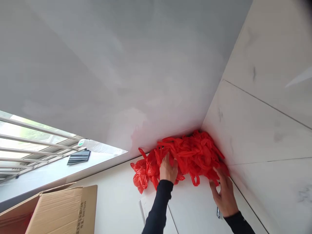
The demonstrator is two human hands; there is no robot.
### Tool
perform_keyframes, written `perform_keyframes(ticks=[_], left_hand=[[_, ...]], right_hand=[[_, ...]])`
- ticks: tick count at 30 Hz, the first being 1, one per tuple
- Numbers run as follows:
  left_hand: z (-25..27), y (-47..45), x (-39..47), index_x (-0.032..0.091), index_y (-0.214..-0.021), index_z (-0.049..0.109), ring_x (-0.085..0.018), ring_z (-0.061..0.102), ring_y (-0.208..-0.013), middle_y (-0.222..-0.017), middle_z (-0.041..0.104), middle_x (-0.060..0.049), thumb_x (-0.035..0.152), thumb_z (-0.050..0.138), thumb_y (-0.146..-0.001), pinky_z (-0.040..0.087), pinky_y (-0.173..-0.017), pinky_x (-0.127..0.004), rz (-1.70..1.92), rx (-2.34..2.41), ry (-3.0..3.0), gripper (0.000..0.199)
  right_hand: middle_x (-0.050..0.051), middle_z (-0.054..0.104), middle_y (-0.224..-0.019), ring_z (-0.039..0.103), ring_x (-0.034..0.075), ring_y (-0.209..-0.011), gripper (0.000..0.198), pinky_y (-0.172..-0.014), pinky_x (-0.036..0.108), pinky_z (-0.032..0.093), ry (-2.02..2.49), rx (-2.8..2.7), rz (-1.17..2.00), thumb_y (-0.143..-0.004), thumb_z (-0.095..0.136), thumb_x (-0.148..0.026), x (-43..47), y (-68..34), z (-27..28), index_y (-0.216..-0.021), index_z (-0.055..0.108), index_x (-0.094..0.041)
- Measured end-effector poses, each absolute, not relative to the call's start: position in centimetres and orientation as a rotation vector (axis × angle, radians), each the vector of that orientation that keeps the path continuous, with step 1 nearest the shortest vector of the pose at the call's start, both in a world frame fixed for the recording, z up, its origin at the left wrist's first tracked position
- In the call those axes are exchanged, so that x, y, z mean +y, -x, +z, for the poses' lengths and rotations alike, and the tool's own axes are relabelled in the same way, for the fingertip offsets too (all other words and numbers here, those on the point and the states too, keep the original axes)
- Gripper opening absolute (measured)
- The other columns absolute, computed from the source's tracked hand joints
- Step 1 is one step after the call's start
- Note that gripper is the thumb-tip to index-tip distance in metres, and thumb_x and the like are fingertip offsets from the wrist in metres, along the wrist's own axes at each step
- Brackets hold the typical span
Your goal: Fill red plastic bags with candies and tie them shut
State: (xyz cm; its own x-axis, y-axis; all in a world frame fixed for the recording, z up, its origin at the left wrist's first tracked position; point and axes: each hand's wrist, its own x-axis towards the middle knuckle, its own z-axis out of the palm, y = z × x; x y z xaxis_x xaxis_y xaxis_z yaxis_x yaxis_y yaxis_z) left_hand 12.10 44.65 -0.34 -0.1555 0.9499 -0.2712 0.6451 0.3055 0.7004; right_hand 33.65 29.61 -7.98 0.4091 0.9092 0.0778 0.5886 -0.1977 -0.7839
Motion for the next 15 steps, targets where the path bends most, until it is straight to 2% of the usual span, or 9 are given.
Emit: perform_keyframes(ticks=[3,6,8,9,12,15], left_hand=[[0.6,-8.8,40.0,0.02,-0.131,0.061,-0.025,0.063,-0.117,-0.133,0.063,-0.012,0.03,0.059,-0.098,0.051,-0.102,-0.047,0.675,2.051,-1.358,0.034],[0.0,-5.9,38.1,0.018,-0.139,0.054,-0.032,0.043,-0.142,-0.15,0.048,-0.014,0.03,0.058,-0.099,0.036,-0.116,-0.056,0.759,2.285,-1.192,0.042],[-1.2,-4.7,38.4,0.018,-0.143,0.051,-0.036,0.034,-0.147,-0.156,0.041,-0.015,0.033,0.061,-0.097,0.029,-0.119,-0.063,0.759,2.367,-1.042,0.049],[-1.9,-4.4,38.9,0.019,-0.143,0.051,-0.036,0.035,-0.146,-0.156,0.041,-0.014,0.035,0.062,-0.097,0.03,-0.118,-0.064,0.747,2.363,-0.974,0.05],[-3.4,-4.8,40.4,0.02,-0.136,0.058,-0.031,0.052,-0.134,-0.147,0.052,-0.013,0.037,0.063,-0.098,0.042,-0.112,-0.058,0.728,2.214,-0.847,0.043],[-3.2,-5.3,40.2,0.017,-0.131,0.061,-0.029,0.059,-0.126,-0.139,0.059,-0.012,0.036,0.065,-0.097,0.049,-0.106,-0.054,0.767,2.056,-0.773,0.039]], right_hand=[[0.016,0.05,-0.146,0.05,0.038,-0.132,0.052,-0.105,0.061,0.047,1.975,-1.44,0.574,-0.103,0.042,-0.044,22.1,-33.0,-11.8,-0.152,0.041,-0.027],[0.014,0.046,-0.149,0.052,0.038,-0.132,0.049,-0.103,0.06,0.05,2.061,-1.601,0.516,-0.103,0.039,-0.038,17.0,-33.1,-14.7,-0.152,0.04,-0.03],[0.014,0.046,-0.149,0.053,0.037,-0.131,0.049,-0.102,0.059,0.051,2.083,-1.655,0.451,-0.102,0.038,-0.036,15.4,-33.6,-15.7,-0.151,0.04,-0.031],[0.014,0.047,-0.148,0.054,0.038,-0.13,0.048,-0.101,0.058,0.051,2.099,-1.66,0.423,-0.102,0.038,-0.035,15.0,-33.9,-16.0,-0.149,0.041,-0.03],[0.015,0.048,-0.146,0.056,0.04,-0.128,0.046,-0.099,0.059,0.052,2.165,-1.629,0.405,-0.1,0.037,-0.035,14.2,-35.2,-16.3,-0.145,0.045,-0.028],[0.019,0.05,-0.14,0.054,0.046,-0.129,0.053,-0.097,0.062,0.052,2.122,-1.651,0.532,-0.095,0.039,-0.04,12.8,-37.4,-16.4,-0.146,0.041,-0.026]])
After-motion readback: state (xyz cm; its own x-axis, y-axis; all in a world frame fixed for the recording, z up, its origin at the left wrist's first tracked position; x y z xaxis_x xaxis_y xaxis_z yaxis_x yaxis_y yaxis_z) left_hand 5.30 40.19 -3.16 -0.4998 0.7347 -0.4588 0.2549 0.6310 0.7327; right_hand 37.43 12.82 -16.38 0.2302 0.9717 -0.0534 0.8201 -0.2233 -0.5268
